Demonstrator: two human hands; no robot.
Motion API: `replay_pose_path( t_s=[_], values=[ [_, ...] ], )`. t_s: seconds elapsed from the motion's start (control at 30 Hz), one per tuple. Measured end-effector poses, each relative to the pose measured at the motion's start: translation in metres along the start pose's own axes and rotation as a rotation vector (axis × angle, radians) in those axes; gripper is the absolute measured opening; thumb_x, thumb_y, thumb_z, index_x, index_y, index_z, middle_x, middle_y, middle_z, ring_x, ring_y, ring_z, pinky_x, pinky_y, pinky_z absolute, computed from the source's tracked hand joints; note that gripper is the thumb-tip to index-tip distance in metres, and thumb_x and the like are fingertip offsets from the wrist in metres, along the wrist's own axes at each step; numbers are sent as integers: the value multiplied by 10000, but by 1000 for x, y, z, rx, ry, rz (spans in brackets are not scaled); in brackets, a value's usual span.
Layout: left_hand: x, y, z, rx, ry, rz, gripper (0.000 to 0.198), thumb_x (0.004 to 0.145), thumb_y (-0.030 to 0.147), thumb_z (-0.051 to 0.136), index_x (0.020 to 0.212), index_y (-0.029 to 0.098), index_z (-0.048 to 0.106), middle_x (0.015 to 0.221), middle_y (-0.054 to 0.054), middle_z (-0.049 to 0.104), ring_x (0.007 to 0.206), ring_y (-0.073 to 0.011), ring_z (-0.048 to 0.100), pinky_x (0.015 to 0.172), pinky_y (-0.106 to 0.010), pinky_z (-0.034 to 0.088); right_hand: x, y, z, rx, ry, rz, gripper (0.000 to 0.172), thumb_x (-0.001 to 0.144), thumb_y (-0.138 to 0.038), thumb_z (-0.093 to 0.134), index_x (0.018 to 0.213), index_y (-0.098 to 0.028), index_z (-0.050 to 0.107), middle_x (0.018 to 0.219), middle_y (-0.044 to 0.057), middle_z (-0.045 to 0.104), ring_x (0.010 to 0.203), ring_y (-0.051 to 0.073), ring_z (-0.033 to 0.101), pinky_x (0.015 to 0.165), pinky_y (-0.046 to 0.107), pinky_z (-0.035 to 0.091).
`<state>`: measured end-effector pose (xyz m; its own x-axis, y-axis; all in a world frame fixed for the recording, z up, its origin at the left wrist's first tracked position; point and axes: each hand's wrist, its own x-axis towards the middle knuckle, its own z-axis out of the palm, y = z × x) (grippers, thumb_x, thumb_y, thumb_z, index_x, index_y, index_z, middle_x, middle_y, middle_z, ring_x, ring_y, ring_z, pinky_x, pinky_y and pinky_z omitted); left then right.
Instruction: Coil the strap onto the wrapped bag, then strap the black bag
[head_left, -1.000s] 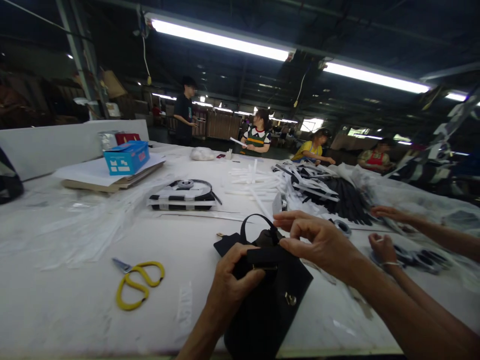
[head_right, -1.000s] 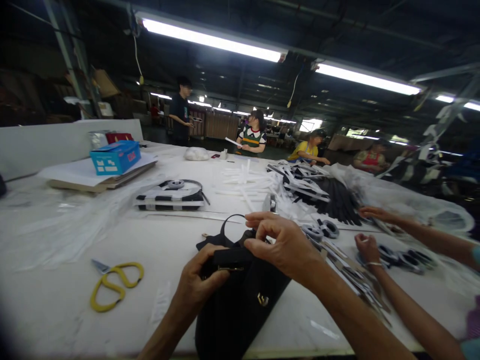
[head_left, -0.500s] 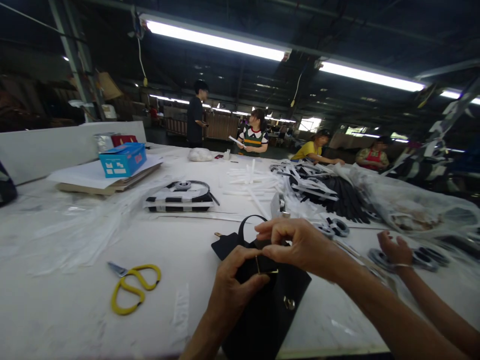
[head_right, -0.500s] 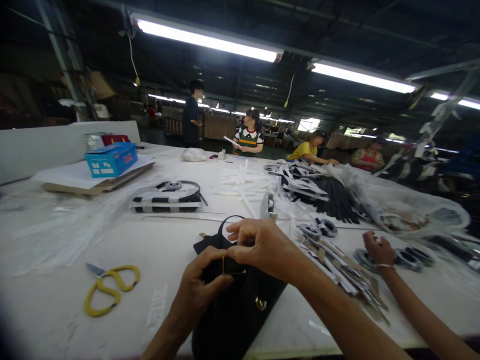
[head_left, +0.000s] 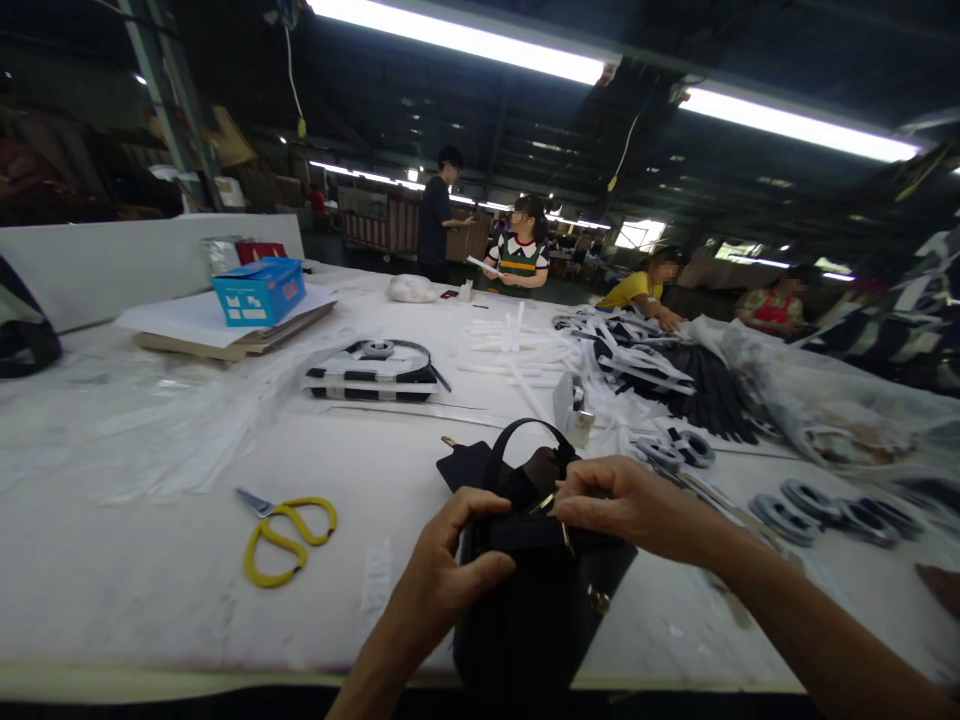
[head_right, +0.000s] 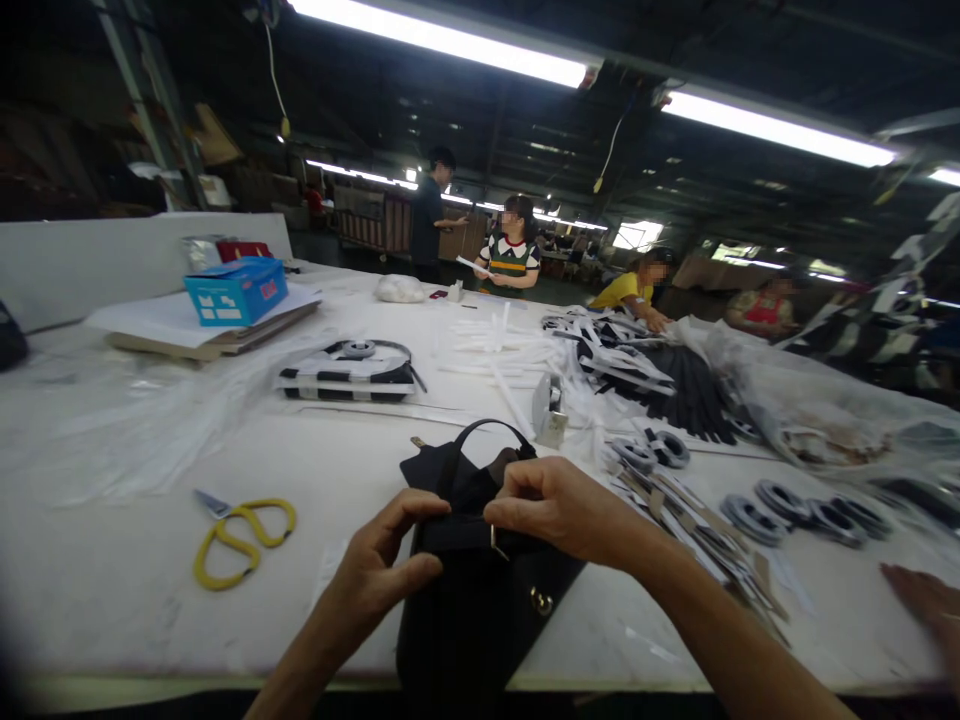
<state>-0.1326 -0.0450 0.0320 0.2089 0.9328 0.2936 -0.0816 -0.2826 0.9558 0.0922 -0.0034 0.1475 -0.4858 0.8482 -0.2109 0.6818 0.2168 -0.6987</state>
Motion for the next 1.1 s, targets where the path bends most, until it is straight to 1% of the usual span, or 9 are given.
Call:
replay_pose_path(
  t_s=[0.13, 0.2, 0.27, 0.33, 0.47, 0.6, 0.7, 0.93, 1.1],
  values=[
    [2, 2, 7, 15, 72, 53, 202, 784, 258, 701, 983, 247, 668, 973, -1, 620, 962, -185, 579, 858, -285, 428, -5, -18, 6, -282, 84, -133, 207, 805, -421, 699, 865, -223, 682, 840, -10, 678, 802, 168, 588, 707, 271, 397],
    [2, 3, 13, 12, 99, 38, 187, 776, 236, 697, 961, 242, 669, 937, 7, 629, 920, -174, 589, 827, -277, 438, -7, -28, 12, -462, 121, -248, 248, 770, -400, 750, 963, -255, 693, 918, -1, 693, 907, 208, 601, 792, 309, 400],
    [3, 3, 19, 4, 129, 17, 209, 754, 191, 696, 954, 237, 659, 921, 13, 639, 902, -169, 597, 823, -274, 446, -9, -34, 20, -564, 95, -304, 279, 771, -374, 759, 1021, -269, 693, 932, 3, 699, 928, 224, 612, 822, 330, 406],
    [1, 0, 21, -35, 136, -6, 247, 745, 166, 692, 975, 237, 640, 936, 14, 648, 919, -169, 603, 846, -278, 455, -11, -34, 27, -563, 68, -309, 275, 792, -326, 745, 1057, -283, 685, 948, -7, 707, 907, 211, 632, 812, 318, 425],
    [-3, -9, 16, -166, 72, -10, 360, 738, 191, 733, 1069, 249, 602, 1035, 1, 643, 1034, -186, 591, 922, -292, 455, -11, -23, 34, -485, 126, -382, 300, 863, -213, 659, 1150, -295, 644, 1045, -14, 699, 941, 168, 637, 832, 275, 447],
    [-4, -14, 12, -195, 93, -4, 315, 759, 191, 726, 1043, 239, 599, 1040, -9, 657, 1048, -182, 604, 958, -300, 452, -12, -13, 32, -565, 166, -504, 177, 905, -200, 600, 1050, -245, 690, 990, 25, 696, 915, 177, 621, 818, 290, 454],
    [-4, -13, 14, -200, 131, -14, 315, 772, 209, 723, 1051, 233, 581, 1035, -22, 675, 1035, -187, 624, 962, -318, 464, -13, -14, 27, -588, 180, -531, 140, 885, -196, 629, 993, -226, 713, 967, 38, 692, 900, 182, 612, 805, 294, 456],
    [-6, -11, 18, -109, 137, 11, 341, 762, 205, 727, 1068, 244, 582, 1055, -21, 690, 1058, -193, 641, 969, -323, 487, -9, -31, 20, -591, 44, -479, 118, 857, -149, 651, 903, -213, 739, 909, 20, 677, 868, 149, 607, 790, 256, 458],
    [-5, -3, 19, 0, 164, 31, 343, 757, 192, 704, 1078, 243, 596, 1049, -20, 699, 1032, -197, 660, 951, -330, 514, -7, -34, 20, -596, -6, -485, 120, 874, -154, 626, 904, -198, 733, 915, 34, 670, 898, 166, 599, 802, 272, 467]
  ],
)
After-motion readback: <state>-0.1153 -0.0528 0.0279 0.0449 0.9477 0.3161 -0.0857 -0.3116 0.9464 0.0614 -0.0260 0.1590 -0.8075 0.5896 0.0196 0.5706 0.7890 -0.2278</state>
